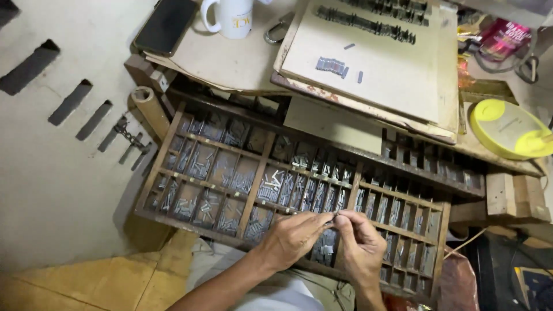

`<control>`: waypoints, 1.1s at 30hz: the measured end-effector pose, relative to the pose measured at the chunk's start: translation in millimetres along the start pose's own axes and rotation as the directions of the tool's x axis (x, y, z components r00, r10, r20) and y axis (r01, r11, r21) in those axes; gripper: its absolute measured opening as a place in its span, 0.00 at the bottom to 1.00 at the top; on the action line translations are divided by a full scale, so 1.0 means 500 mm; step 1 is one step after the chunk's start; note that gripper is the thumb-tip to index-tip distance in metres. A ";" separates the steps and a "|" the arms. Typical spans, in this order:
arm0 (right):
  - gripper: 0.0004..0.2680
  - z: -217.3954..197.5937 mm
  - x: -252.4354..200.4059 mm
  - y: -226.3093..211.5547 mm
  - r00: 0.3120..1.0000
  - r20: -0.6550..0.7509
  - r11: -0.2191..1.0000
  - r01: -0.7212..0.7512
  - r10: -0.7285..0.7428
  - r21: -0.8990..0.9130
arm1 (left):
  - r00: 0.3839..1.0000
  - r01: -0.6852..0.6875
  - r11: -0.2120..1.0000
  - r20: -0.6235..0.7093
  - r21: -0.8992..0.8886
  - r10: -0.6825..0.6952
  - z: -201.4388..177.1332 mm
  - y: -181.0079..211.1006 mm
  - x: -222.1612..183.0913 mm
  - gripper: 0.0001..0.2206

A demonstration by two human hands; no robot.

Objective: Sorting and organizing individual metal type characters into their respective compartments in a wooden type case tray.

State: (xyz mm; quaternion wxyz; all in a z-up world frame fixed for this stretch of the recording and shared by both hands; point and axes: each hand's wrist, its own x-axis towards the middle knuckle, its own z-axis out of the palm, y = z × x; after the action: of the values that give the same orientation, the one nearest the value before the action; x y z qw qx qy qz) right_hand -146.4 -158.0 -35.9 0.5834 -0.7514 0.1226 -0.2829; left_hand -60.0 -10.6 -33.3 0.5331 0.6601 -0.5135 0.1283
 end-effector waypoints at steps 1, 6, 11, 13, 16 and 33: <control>0.06 0.008 -0.012 0.008 0.999 -0.045 0.999 0.031 -0.029 0.044 | 1.000 -0.020 0.995 -0.018 0.100 0.022 0.010 -0.002 -0.011 0.13; 0.08 0.024 -0.047 0.001 0.991 -0.113 0.991 -0.052 0.066 0.127 | 0.997 -0.072 0.957 0.003 0.282 0.074 0.017 0.003 -0.024 0.13; 0.08 0.029 -0.055 0.009 0.982 -0.121 0.957 -0.109 0.145 0.268 | 0.991 -0.084 0.941 -0.074 0.329 0.114 0.022 -0.003 -0.022 0.11; 0.08 0.032 -0.055 0.019 0.976 -0.123 0.939 -0.134 0.181 0.315 | 0.992 -0.088 0.947 -0.056 0.310 0.110 0.025 -0.011 -0.033 0.14; 0.07 0.042 -0.049 0.020 0.967 -0.135 0.935 -0.165 0.215 0.313 | 0.994 -0.066 0.957 -0.067 0.283 0.089 0.015 -0.004 -0.024 0.14; 0.13 0.039 -0.015 0.178 0.811 0.038 0.812 -0.582 0.583 -0.047 | 0.702 0.707 0.617 -0.442 0.345 -0.558 -0.290 -0.491 -0.111 0.16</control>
State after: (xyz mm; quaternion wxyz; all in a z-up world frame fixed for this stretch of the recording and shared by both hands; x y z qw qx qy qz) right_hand -128.4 -164.4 -125.4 0.6323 -0.6944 0.3365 -0.0694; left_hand 170.5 117.0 -155.6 0.4266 0.8850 -0.1090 0.1511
